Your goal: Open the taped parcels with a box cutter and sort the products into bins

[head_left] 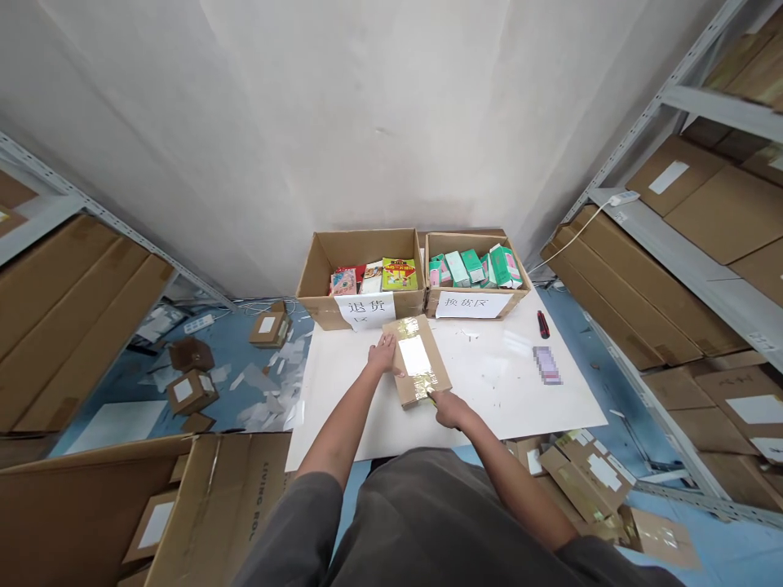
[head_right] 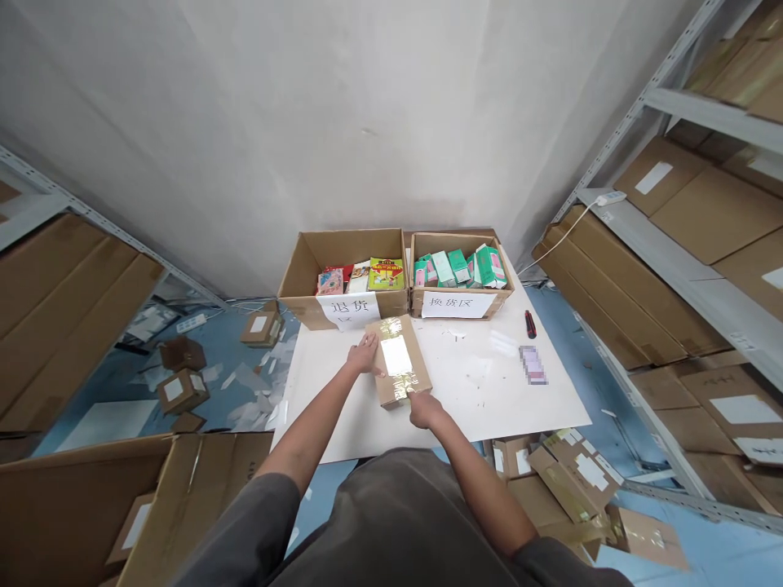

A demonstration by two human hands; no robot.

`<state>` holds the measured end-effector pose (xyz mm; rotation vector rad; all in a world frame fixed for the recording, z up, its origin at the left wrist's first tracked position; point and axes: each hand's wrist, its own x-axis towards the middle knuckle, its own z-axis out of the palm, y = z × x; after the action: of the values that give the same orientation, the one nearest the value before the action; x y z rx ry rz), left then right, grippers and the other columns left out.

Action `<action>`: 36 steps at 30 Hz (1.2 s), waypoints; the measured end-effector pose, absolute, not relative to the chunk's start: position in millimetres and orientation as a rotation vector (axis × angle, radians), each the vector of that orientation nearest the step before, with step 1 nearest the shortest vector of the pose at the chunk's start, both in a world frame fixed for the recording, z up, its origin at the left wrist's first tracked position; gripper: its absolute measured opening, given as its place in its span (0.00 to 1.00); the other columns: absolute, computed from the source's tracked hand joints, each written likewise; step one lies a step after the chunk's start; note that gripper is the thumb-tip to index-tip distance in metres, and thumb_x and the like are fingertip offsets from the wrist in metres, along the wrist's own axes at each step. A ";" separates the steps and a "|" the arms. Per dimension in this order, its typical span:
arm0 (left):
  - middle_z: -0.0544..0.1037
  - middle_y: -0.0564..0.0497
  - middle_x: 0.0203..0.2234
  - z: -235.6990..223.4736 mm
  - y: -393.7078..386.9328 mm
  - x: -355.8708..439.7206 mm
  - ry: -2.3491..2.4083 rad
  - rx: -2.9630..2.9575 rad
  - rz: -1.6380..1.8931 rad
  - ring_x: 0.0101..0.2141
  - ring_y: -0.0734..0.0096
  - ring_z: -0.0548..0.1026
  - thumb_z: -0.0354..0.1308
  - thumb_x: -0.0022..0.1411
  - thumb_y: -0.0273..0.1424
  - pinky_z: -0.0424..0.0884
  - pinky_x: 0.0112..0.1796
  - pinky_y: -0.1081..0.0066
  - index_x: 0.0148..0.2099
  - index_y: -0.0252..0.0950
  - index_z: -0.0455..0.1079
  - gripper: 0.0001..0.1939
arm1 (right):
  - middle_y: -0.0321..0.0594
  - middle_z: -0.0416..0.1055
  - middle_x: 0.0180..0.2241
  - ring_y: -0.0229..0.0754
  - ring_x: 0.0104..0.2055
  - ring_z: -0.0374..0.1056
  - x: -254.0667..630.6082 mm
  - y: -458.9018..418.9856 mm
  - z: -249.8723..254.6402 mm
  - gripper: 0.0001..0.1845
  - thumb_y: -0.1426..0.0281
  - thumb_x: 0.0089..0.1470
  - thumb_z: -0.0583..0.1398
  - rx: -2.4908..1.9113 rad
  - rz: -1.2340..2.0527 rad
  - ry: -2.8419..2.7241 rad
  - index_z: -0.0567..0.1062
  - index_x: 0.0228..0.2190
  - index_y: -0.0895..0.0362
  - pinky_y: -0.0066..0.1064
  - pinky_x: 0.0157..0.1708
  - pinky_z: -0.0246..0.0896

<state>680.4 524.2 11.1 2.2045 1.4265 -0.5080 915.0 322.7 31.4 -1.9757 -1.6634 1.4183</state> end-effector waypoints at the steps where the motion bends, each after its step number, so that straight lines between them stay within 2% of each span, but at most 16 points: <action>1: 0.31 0.38 0.76 11.9 523.3 679.9 1.426 2.206 -0.503 0.74 0.41 0.31 0.73 0.38 0.59 0.51 0.66 0.42 0.78 0.40 0.33 0.77 | 0.48 0.80 0.38 0.62 0.47 0.75 923.5 323.4 35.2 0.25 0.80 0.36 0.66 -1.997 1.410 -1.687 0.80 0.40 0.49 0.44 0.44 0.65; 3: 0.32 0.38 0.76 13.5 519.5 679.5 1.430 2.209 -0.488 0.74 0.40 0.32 0.72 0.37 0.60 0.51 0.66 0.42 0.78 0.40 0.34 0.76 | 0.47 0.80 0.39 0.61 0.46 0.75 943.1 325.8 41.6 0.28 0.76 0.41 0.68 -2.050 1.295 -1.657 0.79 0.47 0.47 0.43 0.44 0.64; 6: 0.32 0.38 0.76 15.1 508.5 679.1 1.468 2.202 -0.477 0.73 0.37 0.31 0.71 0.37 0.63 0.53 0.66 0.43 0.78 0.40 0.36 0.76 | 0.50 0.79 0.46 0.61 0.50 0.75 961.5 332.2 38.5 0.40 0.61 0.51 0.68 -2.152 1.044 -1.439 0.66 0.64 0.48 0.43 0.47 0.64; 8: 0.34 0.38 0.76 16.3 499.4 677.9 1.496 2.211 -0.450 0.73 0.35 0.31 0.68 0.37 0.65 0.53 0.65 0.43 0.78 0.40 0.37 0.75 | 0.53 0.77 0.52 0.61 0.55 0.73 958.2 338.5 25.7 0.51 0.50 0.51 0.68 -2.196 1.043 -1.272 0.57 0.69 0.52 0.44 0.51 0.65; 10: 0.36 0.36 0.76 18.5 491.3 676.0 1.516 2.225 -0.422 0.73 0.33 0.32 0.66 0.38 0.67 0.50 0.65 0.40 0.78 0.40 0.39 0.74 | 0.55 0.73 0.57 0.60 0.59 0.70 946.0 345.2 8.4 0.57 0.45 0.48 0.68 -2.203 1.110 -1.084 0.54 0.70 0.55 0.44 0.54 0.65; 13: 0.43 0.37 0.75 22.8 482.2 676.8 1.444 2.299 -0.376 0.73 0.31 0.36 0.66 0.42 0.63 0.44 0.66 0.40 0.77 0.41 0.43 0.68 | 0.56 0.69 0.62 0.57 0.63 0.68 930.1 354.3 -12.1 0.61 0.44 0.44 0.69 -2.198 1.160 -0.886 0.54 0.69 0.55 0.44 0.59 0.64; 16: 0.51 0.46 0.75 25.6 474.4 686.6 0.987 2.416 -0.372 0.73 0.39 0.41 0.69 0.46 0.55 0.42 0.69 0.47 0.75 0.49 0.51 0.58 | 0.58 0.69 0.61 0.58 0.62 0.68 930.2 362.0 -16.1 0.61 0.45 0.42 0.71 -2.232 1.195 -0.914 0.55 0.69 0.56 0.46 0.59 0.63; 18: 0.55 0.49 0.73 27.1 470.0 696.7 0.746 2.420 -0.402 0.73 0.41 0.43 0.71 0.45 0.50 0.43 0.69 0.50 0.73 0.53 0.56 0.55 | 0.58 0.71 0.60 0.59 0.61 0.69 934.6 365.8 -12.3 0.61 0.46 0.43 0.71 -2.261 1.192 -0.982 0.54 0.69 0.57 0.47 0.58 0.63; 22: 0.65 0.38 0.66 33.5 465.5 712.9 0.781 2.475 -0.416 0.69 0.34 0.51 0.76 0.38 0.43 0.47 0.67 0.46 0.69 0.45 0.63 0.54 | 0.58 0.74 0.56 0.61 0.58 0.72 937.6 374.1 -2.8 0.60 0.45 0.47 0.69 -2.317 1.133 -1.096 0.53 0.70 0.56 0.47 0.54 0.65; 24: 0.68 0.34 0.62 36.4 460.5 715.2 0.856 2.502 -0.403 0.67 0.32 0.55 0.77 0.37 0.44 0.47 0.67 0.46 0.65 0.41 0.68 0.51 | 0.57 0.75 0.55 0.61 0.57 0.72 936.2 383.1 1.1 0.60 0.46 0.47 0.69 -2.339 1.099 -1.144 0.52 0.71 0.56 0.45 0.53 0.66; 26: 0.69 0.33 0.60 36.4 449.0 713.8 0.933 2.494 -0.364 0.65 0.32 0.57 0.75 0.40 0.49 0.44 0.68 0.45 0.63 0.39 0.69 0.48 | 0.57 0.75 0.54 0.61 0.56 0.73 934.5 396.2 4.9 0.62 0.47 0.47 0.70 -2.344 1.067 -1.195 0.50 0.72 0.55 0.44 0.51 0.66; 29: 0.64 0.36 0.66 31.0 422.6 709.7 1.083 2.455 -0.271 0.67 0.36 0.56 0.72 0.45 0.54 0.38 0.69 0.47 0.65 0.40 0.65 0.49 | 0.56 0.76 0.53 0.60 0.56 0.73 932.1 415.5 10.2 0.63 0.51 0.46 0.73 -2.318 1.028 -1.330 0.49 0.72 0.55 0.41 0.51 0.66; 31: 0.56 0.38 0.71 27.4 407.4 709.7 1.186 2.426 -0.283 0.70 0.39 0.53 0.73 0.44 0.54 0.40 0.69 0.50 0.66 0.42 0.61 0.52 | 0.55 0.76 0.54 0.59 0.56 0.73 931.8 419.6 12.0 0.60 0.53 0.48 0.72 -2.283 0.990 -1.430 0.51 0.71 0.54 0.40 0.51 0.65; 32: 0.53 0.38 0.73 26.6 402.5 710.9 1.228 2.414 -0.315 0.71 0.41 0.51 0.74 0.42 0.54 0.42 0.69 0.50 0.67 0.41 0.60 0.53 | 0.54 0.76 0.53 0.58 0.55 0.73 932.6 417.3 12.1 0.54 0.53 0.52 0.70 -2.263 0.963 -1.448 0.52 0.71 0.53 0.39 0.50 0.65; 35: 0.53 0.34 0.73 28.4 399.6 718.2 1.291 2.396 -0.416 0.71 0.42 0.52 0.77 0.37 0.53 0.45 0.68 0.51 0.66 0.39 0.59 0.58 | 0.45 0.80 0.44 0.48 0.42 0.79 942.2 393.7 10.0 0.32 0.52 0.68 0.53 -2.127 1.005 -1.401 0.60 0.67 0.52 0.33 0.43 0.68; 36: 0.54 0.32 0.72 29.8 401.3 720.9 1.295 2.394 -0.434 0.71 0.41 0.53 0.77 0.36 0.53 0.46 0.68 0.51 0.66 0.38 0.59 0.59 | 0.42 0.80 0.40 0.44 0.35 0.78 948.0 382.4 9.1 0.29 0.52 0.71 0.47 -2.048 1.085 -1.406 0.63 0.64 0.52 0.30 0.39 0.68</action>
<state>720.9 401.3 29.8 2.3942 1.2949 -0.4338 948.0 382.4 9.1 -2.0478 -1.4062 1.0851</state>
